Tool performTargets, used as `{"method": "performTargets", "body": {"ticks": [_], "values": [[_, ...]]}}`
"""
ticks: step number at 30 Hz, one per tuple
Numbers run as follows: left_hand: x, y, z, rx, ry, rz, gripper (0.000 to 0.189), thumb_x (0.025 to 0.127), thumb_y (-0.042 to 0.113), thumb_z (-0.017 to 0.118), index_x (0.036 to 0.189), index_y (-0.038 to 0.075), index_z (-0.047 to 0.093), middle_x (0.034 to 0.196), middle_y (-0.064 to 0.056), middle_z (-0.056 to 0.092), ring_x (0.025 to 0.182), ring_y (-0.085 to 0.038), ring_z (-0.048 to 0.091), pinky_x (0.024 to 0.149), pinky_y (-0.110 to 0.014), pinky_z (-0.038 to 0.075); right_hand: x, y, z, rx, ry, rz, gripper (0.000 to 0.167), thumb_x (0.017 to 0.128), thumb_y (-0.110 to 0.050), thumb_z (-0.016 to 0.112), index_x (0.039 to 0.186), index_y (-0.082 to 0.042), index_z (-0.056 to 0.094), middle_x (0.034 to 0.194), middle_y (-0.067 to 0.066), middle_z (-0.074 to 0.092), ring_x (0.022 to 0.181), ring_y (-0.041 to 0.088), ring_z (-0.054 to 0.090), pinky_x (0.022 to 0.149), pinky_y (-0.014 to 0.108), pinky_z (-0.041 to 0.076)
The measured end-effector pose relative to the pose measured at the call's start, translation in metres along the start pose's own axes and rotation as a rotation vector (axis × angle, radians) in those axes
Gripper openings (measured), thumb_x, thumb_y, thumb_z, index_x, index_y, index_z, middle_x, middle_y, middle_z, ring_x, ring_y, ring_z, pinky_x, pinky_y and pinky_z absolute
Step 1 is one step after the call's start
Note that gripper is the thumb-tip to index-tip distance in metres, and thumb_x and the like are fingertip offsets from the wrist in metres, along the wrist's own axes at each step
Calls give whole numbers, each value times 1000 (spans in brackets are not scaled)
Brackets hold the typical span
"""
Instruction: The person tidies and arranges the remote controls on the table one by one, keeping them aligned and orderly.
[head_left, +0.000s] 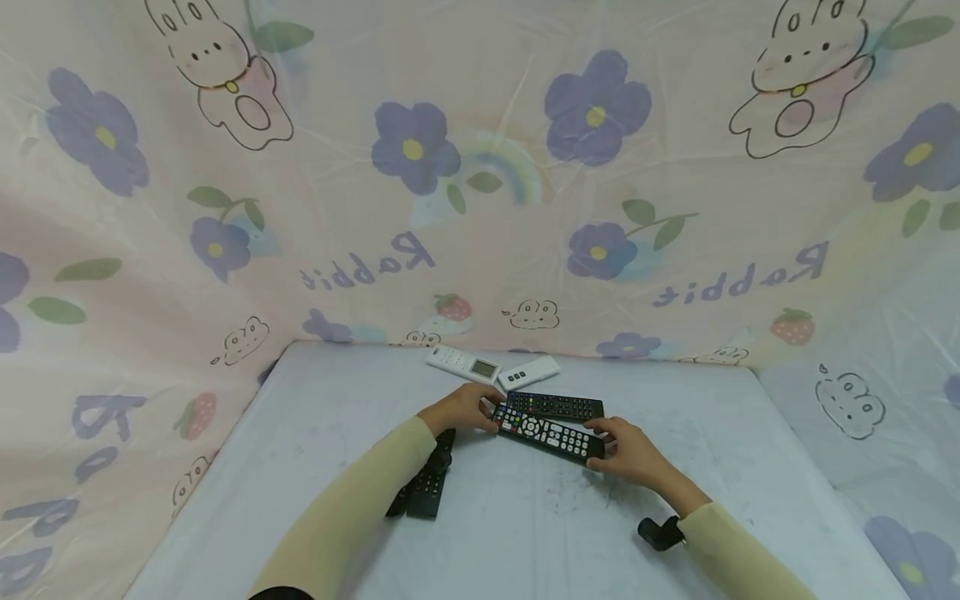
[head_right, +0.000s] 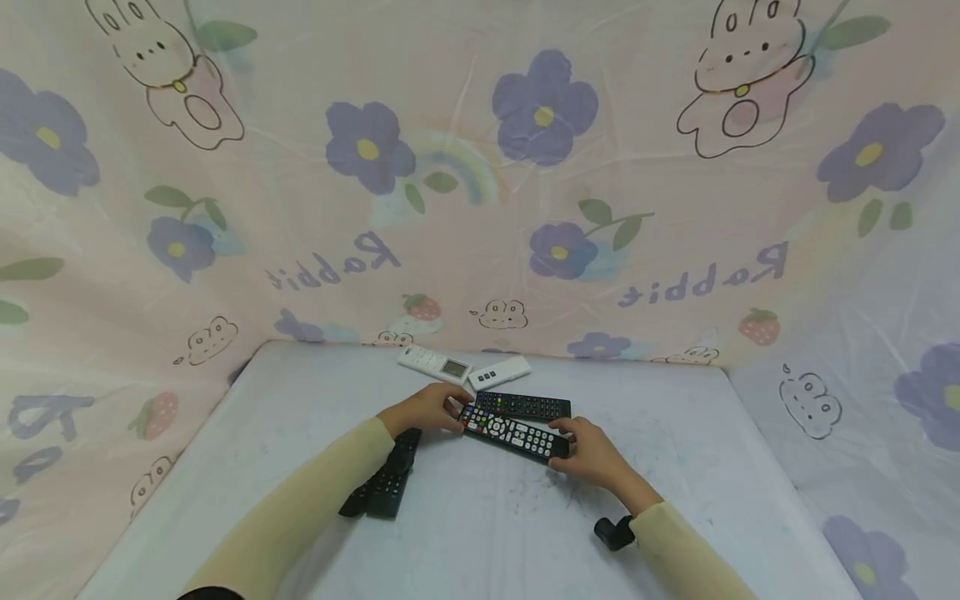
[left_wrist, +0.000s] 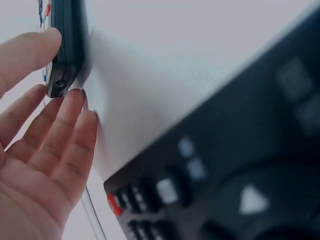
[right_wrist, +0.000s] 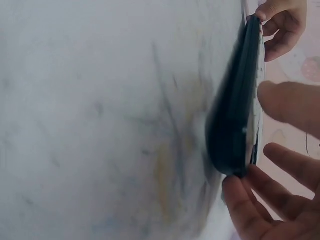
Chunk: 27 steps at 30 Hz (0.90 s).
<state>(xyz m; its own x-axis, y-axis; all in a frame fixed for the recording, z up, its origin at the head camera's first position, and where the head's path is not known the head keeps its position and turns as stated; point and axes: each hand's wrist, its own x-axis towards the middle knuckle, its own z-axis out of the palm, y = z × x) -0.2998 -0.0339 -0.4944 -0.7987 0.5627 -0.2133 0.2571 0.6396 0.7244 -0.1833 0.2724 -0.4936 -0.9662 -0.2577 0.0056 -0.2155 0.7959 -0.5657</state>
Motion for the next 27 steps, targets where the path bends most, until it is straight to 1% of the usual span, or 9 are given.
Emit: {"method": "performTargets", "body": {"ticks": [3,7,14,17,22,25,27], "values": [[-1,1,-2,-13,-11,-4,55,72,11,84,124,14,63,120,-6,64,93,-13,65,77,-25,54,1,-1,1,-2,2,10,56,77,-19,80,127,-5,58,115,15,60,99,28,63,79,38,55],[-1,2,-3,-1,-27,-6,56,72,8,84,124,12,63,121,-7,64,93,-13,65,76,-25,54,2,-2,3,-18,6,26,56,75,-16,81,125,-4,60,114,14,61,100,27,63,79,37,55],[3,1,0,6,-35,-1,54,71,6,83,121,12,64,121,-6,64,91,-13,65,77,-25,54,0,-3,7,-22,-2,81,56,72,-11,83,123,-4,60,115,14,60,104,30,62,83,40,55],[3,4,1,25,-32,-16,54,70,7,83,121,12,64,121,-6,65,93,-14,64,80,-26,53,0,-3,8,-20,-2,80,56,73,-10,82,123,-3,60,116,15,60,104,31,61,82,41,55],[4,5,-1,53,-15,-39,54,69,10,84,120,15,65,120,-2,65,102,-17,61,87,-31,51,0,-1,8,-11,16,56,55,73,-10,82,123,-3,61,114,15,60,102,30,62,81,38,55],[4,7,-5,42,-9,-38,53,69,12,85,119,17,65,120,-1,64,103,-18,61,85,-32,51,0,1,8,9,30,42,55,72,-10,83,122,-3,61,115,14,61,102,29,63,80,35,56],[3,8,-7,44,-16,-26,53,71,13,84,120,18,65,121,0,63,103,-16,60,81,-30,51,-1,2,8,25,39,35,55,72,-11,83,122,-3,62,116,15,61,102,28,63,80,34,56]]}}
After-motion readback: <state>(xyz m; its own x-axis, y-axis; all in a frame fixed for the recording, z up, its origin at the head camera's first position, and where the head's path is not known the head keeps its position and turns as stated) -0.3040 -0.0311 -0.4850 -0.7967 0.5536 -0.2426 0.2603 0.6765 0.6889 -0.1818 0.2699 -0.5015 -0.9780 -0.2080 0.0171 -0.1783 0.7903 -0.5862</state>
